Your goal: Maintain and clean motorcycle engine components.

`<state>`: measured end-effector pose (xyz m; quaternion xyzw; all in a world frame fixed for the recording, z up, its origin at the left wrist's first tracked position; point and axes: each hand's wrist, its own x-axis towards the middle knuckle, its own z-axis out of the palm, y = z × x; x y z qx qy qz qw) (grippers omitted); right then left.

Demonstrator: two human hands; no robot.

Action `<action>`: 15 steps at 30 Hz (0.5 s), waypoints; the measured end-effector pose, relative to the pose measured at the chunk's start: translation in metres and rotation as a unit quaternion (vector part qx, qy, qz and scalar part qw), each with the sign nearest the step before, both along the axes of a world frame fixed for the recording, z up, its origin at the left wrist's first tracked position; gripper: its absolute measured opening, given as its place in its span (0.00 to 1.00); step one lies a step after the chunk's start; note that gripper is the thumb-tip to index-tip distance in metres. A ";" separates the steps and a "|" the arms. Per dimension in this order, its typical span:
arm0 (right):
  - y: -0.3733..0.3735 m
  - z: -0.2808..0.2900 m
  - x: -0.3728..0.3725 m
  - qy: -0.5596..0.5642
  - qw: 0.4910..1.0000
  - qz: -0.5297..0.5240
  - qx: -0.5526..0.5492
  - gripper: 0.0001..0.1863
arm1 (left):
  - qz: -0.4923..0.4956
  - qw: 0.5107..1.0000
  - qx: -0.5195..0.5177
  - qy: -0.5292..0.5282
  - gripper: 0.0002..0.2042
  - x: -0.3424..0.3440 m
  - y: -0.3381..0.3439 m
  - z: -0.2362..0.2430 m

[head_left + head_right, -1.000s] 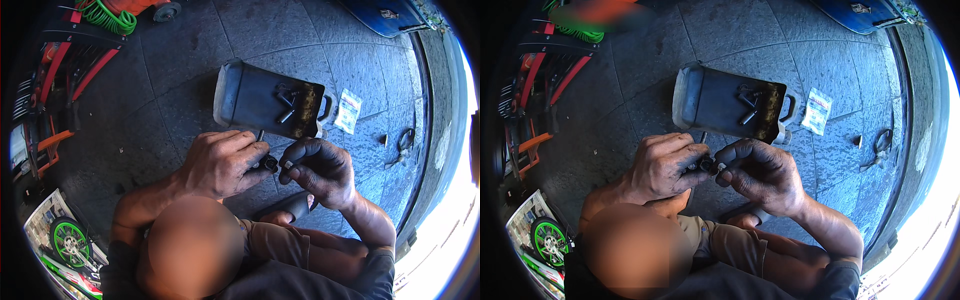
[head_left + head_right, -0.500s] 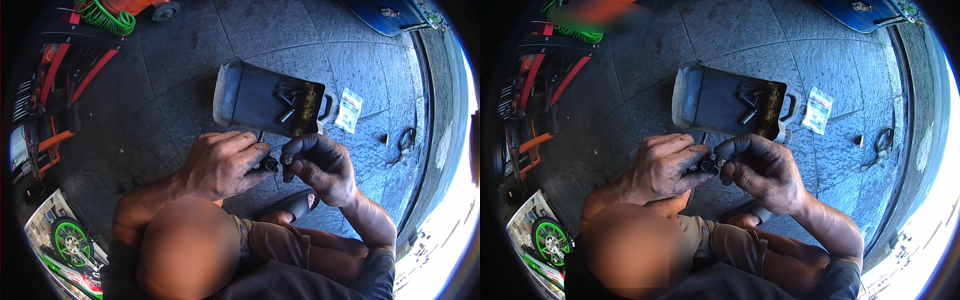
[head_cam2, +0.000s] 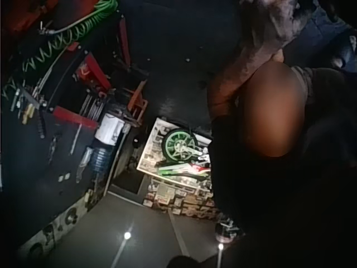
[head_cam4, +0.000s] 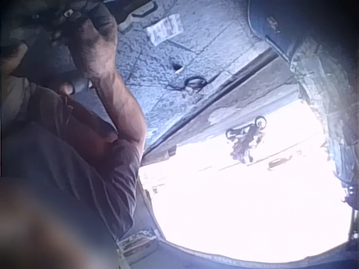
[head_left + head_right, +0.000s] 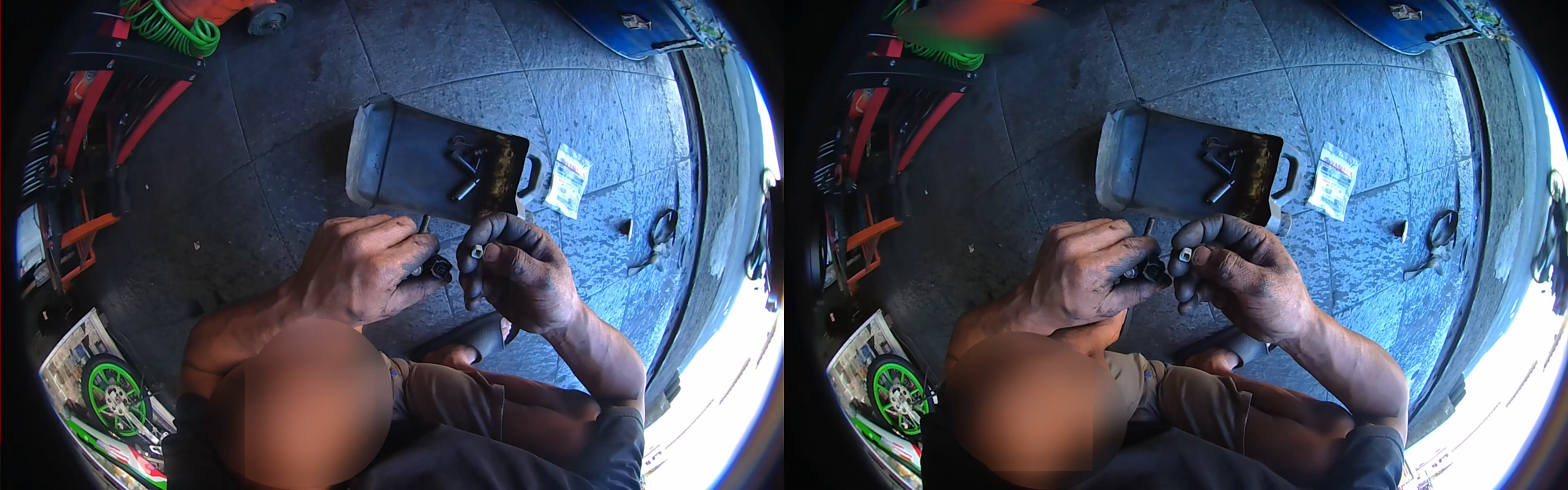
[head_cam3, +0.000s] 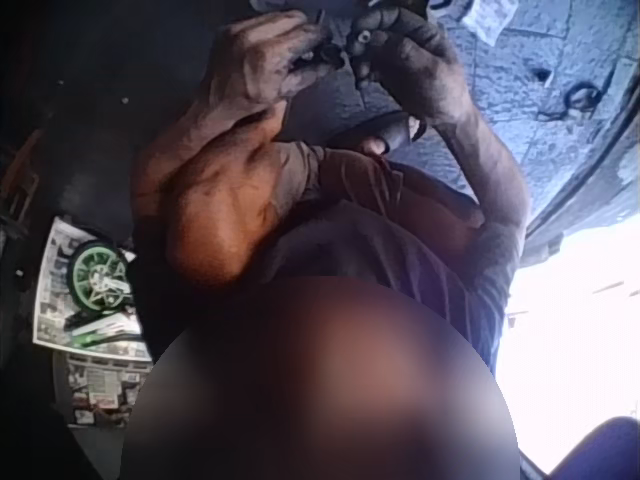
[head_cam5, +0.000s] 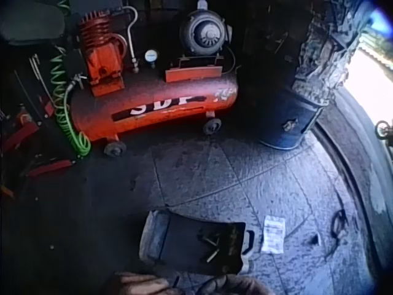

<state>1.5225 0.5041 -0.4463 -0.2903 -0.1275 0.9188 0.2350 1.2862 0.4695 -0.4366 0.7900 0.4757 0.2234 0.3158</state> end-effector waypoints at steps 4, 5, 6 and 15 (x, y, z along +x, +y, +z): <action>-0.002 -0.003 0.000 0.008 1.000 -0.005 0.024 0.12 | 0.016 1.000 0.009 -0.018 0.16 0.002 -0.001 -0.003; -0.002 -0.003 0.000 -0.004 0.999 -0.001 0.038 0.11 | 0.031 0.999 0.019 -0.035 0.14 0.003 -0.001 -0.005; -0.002 -0.003 0.000 -0.016 0.998 0.003 0.053 0.11 | 0.031 0.999 0.019 -0.035 0.14 0.004 -0.001 -0.007; -0.001 0.004 0.002 -0.094 0.990 0.020 0.106 0.11 | 0.028 0.999 0.027 -0.030 0.15 0.004 0.000 -0.004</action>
